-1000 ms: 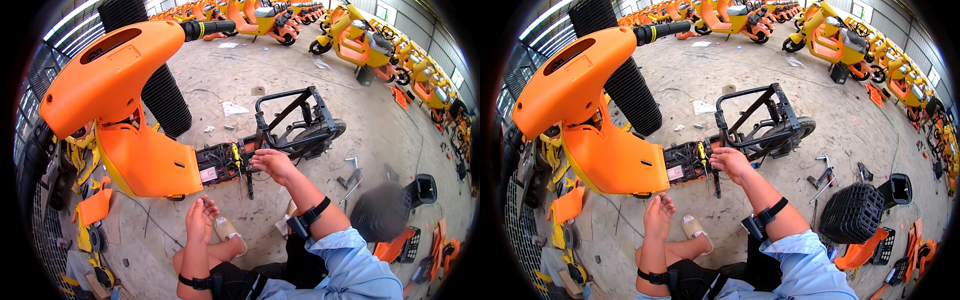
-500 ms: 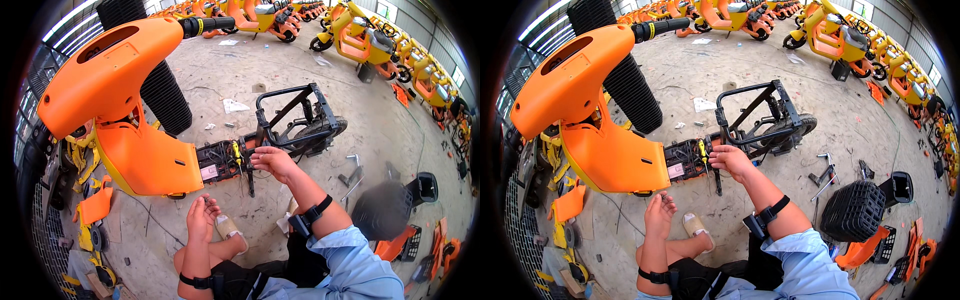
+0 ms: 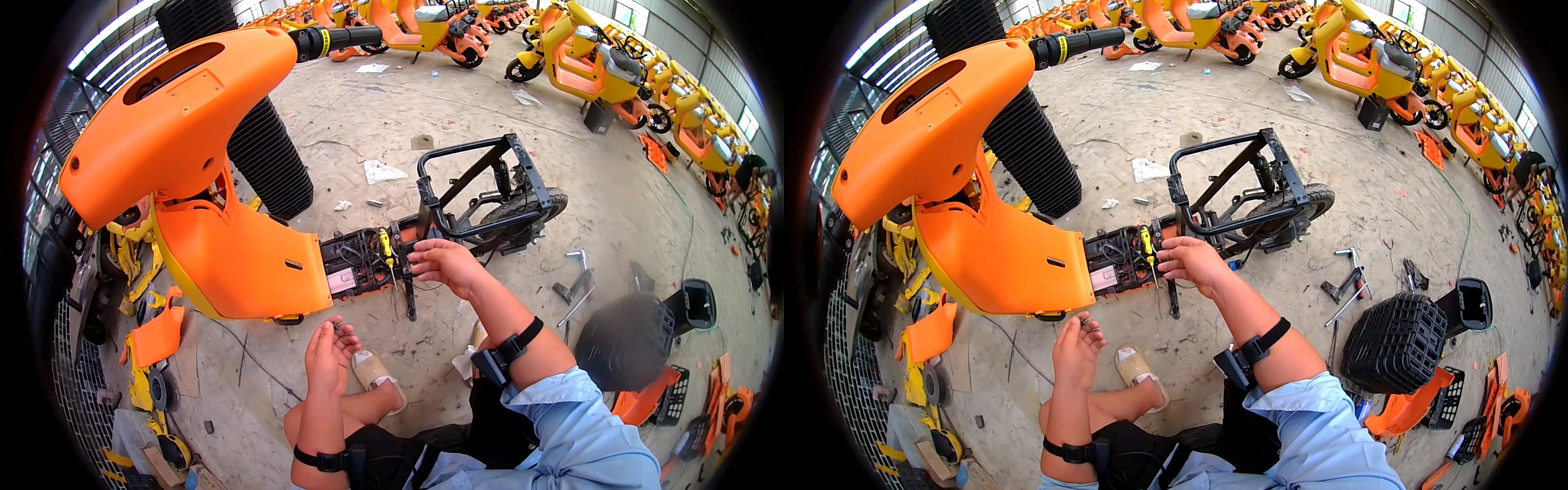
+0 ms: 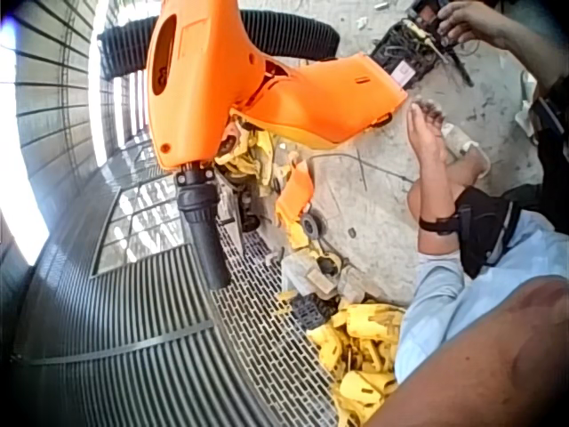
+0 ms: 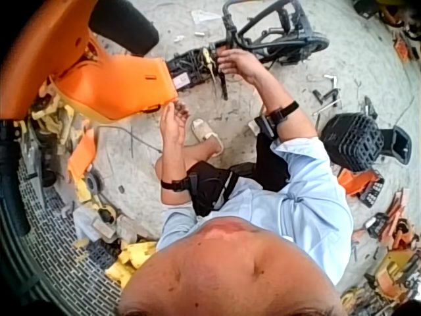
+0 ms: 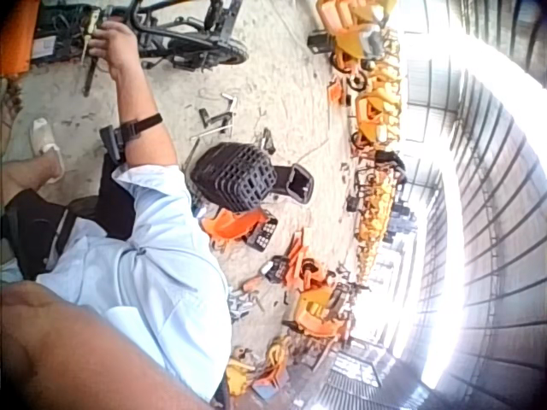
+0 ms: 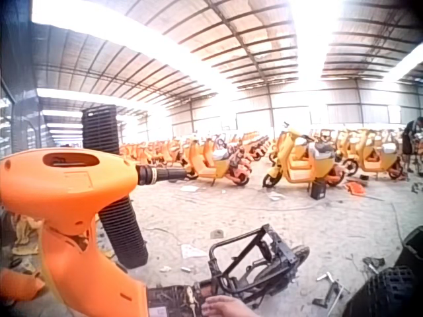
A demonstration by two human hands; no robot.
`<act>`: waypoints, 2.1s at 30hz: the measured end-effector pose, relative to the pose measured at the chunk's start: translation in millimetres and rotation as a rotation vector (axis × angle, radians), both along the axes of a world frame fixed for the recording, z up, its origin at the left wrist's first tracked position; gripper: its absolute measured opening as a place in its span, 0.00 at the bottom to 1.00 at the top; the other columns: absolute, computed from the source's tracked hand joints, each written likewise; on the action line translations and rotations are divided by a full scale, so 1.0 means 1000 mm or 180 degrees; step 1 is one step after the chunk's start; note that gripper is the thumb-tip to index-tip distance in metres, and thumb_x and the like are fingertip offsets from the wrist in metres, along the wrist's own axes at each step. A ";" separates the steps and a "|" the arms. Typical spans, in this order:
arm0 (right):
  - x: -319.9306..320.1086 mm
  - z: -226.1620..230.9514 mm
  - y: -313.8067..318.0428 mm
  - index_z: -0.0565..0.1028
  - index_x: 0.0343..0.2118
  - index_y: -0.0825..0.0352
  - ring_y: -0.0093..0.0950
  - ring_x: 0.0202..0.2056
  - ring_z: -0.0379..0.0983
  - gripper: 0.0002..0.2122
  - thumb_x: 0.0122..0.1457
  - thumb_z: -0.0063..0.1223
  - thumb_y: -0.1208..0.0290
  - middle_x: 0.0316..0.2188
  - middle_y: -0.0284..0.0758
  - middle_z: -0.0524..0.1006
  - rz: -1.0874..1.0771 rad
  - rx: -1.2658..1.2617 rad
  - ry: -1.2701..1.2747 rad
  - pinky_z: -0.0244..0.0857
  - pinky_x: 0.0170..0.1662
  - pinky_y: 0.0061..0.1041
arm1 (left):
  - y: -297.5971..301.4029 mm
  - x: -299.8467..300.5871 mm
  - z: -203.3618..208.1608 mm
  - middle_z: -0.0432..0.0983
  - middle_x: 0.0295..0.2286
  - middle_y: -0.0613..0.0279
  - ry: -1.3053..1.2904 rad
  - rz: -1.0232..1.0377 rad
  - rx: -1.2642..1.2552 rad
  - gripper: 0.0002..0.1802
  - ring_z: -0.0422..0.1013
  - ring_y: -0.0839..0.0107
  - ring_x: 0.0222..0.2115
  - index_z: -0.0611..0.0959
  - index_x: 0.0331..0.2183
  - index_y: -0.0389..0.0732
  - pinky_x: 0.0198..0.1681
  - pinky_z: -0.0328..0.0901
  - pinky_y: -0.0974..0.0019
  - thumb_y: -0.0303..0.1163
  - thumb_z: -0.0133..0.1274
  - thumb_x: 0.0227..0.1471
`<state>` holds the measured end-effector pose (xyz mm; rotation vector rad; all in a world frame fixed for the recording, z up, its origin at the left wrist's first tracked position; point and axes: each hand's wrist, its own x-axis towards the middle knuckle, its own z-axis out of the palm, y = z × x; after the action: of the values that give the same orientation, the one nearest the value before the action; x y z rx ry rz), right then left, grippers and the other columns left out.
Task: The person assembles an orange and yellow electric scooter while sitting on the floor. They attach an orange body panel to the frame, insert and tighten screws, and handle small fasteners and wires.
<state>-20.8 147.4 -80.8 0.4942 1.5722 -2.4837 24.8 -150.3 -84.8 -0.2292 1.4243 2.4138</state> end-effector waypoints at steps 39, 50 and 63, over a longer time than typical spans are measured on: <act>0.002 0.002 0.000 0.72 0.45 0.65 0.26 0.37 0.79 0.10 0.65 0.43 0.67 0.41 0.36 0.79 0.0098 0.0129 0.0064 0.72 0.37 0.26 | -0.001 0.001 0.000 0.74 0.32 0.60 0.0069 -0.0068 -0.0156 0.16 0.72 0.72 0.30 0.74 0.45 0.37 0.34 0.69 0.67 0.39 0.44 0.63; 0.005 0.010 -0.013 0.74 0.35 0.65 0.16 0.26 0.69 0.08 0.61 0.58 0.65 0.26 0.27 0.76 -0.0068 0.0557 0.0861 0.65 0.32 0.18 | -0.001 0.002 -0.004 0.71 0.26 0.64 0.0038 -0.0127 -0.0070 0.17 0.68 0.72 0.24 0.74 0.39 0.39 0.31 0.67 0.67 0.43 0.43 0.64; 0.038 0.017 -0.080 0.76 0.44 0.65 0.33 0.46 0.71 0.16 0.52 0.64 0.70 0.43 0.37 0.75 0.0921 0.2130 0.2744 0.66 0.48 0.30 | 0.055 0.004 0.006 0.71 0.33 0.65 -0.0686 -0.0541 0.0939 0.20 0.68 0.72 0.32 0.74 0.45 0.41 0.35 0.64 0.67 0.45 0.38 0.64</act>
<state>17.6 67.2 -64.1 -0.8186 2.5369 -1.9666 28.3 -95.8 -78.6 -0.2744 0.9428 2.3399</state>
